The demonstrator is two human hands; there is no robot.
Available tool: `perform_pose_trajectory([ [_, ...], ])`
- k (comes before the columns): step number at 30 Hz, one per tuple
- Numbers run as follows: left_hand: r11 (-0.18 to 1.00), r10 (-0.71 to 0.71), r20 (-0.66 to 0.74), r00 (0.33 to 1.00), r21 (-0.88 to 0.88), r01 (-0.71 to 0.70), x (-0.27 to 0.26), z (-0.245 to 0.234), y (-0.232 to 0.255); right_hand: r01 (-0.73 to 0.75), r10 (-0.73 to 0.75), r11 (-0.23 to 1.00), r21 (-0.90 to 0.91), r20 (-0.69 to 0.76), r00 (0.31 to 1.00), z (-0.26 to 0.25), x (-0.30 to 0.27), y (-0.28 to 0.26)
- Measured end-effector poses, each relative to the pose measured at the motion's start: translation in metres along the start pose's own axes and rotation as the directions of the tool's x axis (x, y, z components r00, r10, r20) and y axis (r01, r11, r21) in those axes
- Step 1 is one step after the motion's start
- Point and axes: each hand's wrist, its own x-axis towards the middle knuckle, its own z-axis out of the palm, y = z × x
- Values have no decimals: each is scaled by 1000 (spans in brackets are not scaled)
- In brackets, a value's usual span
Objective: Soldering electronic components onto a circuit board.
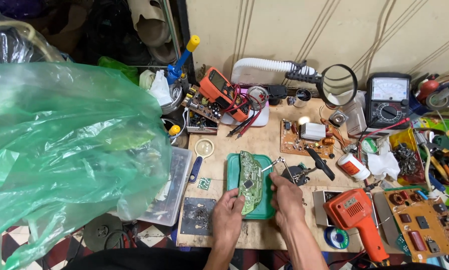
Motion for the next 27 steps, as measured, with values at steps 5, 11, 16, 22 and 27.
perform_pose_trajectory([
  [5,996,4,43,999,-92,0,7,-1,-11,-31,31,999,-15,24,999,10,11,-13],
  [11,990,46,113,993,-140,-30,0,-2,-17,-19,19,999,-44,-17,1000,13,20,-14],
  [16,984,70,120,990,-172,-49,-8,-6,-16,-24,22,999,43,47,999,11,46,2],
  [22,981,-39,102,994,-185,57,-14,-30,0,-28,27,999,45,29,999,13,42,1],
  [27,998,-63,-7,998,-26,63,-30,-63,29,7,4,996,-92,124,992,2,5,-10],
])
